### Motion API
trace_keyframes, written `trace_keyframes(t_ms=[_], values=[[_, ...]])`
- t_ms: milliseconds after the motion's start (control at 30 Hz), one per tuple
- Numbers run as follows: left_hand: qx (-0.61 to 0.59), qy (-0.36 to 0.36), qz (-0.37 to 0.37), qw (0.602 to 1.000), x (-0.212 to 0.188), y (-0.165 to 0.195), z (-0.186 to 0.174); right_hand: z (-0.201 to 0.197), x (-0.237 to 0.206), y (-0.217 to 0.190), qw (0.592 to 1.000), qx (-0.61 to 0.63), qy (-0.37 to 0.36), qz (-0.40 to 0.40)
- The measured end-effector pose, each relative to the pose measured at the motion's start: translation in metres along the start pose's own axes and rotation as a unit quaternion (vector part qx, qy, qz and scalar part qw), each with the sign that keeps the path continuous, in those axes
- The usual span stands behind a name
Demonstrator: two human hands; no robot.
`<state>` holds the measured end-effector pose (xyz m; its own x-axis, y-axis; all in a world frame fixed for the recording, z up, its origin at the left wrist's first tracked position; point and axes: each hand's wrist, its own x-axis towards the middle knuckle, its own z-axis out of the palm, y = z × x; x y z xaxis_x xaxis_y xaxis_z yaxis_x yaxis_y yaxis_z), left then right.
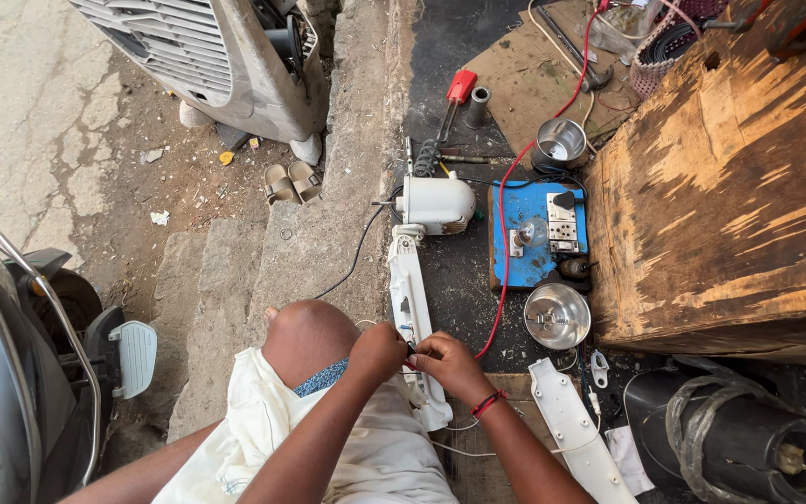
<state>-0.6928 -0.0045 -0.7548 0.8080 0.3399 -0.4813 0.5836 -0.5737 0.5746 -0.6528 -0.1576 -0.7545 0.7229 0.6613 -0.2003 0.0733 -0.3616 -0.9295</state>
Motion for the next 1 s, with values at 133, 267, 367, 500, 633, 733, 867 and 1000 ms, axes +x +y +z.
trace_keyframes(t_ms=[133,267,367,500,633,733,867,1000], values=[[0.007,0.004,0.033,0.999,-0.007,0.0,0.001,-0.001,0.007,-0.001,0.996,0.016,-0.055,0.075],[0.073,0.07,0.074,0.992,-0.016,0.001,0.011,-0.001,0.005,-0.001,0.993,0.069,-0.031,0.088],[0.107,0.063,0.09,0.988,-0.019,-0.001,0.016,-0.001,0.004,0.0,0.996,0.062,0.004,0.062],[0.118,0.073,0.112,0.984,-0.019,-0.001,0.016,-0.001,0.004,-0.002,0.993,0.117,0.025,0.02],[0.121,0.048,0.077,0.989,-0.022,0.0,0.017,0.004,0.003,-0.004,0.973,0.206,0.038,0.091],[0.126,0.072,0.097,0.985,-0.023,0.002,0.017,0.003,0.007,-0.01,0.965,0.235,0.04,0.115],[0.129,0.052,0.089,0.986,-0.025,0.003,0.017,0.004,0.001,-0.021,0.942,0.314,0.032,0.114],[0.128,0.058,0.094,0.986,-0.026,0.004,0.014,0.003,-0.003,-0.04,0.922,0.36,0.042,0.136]])
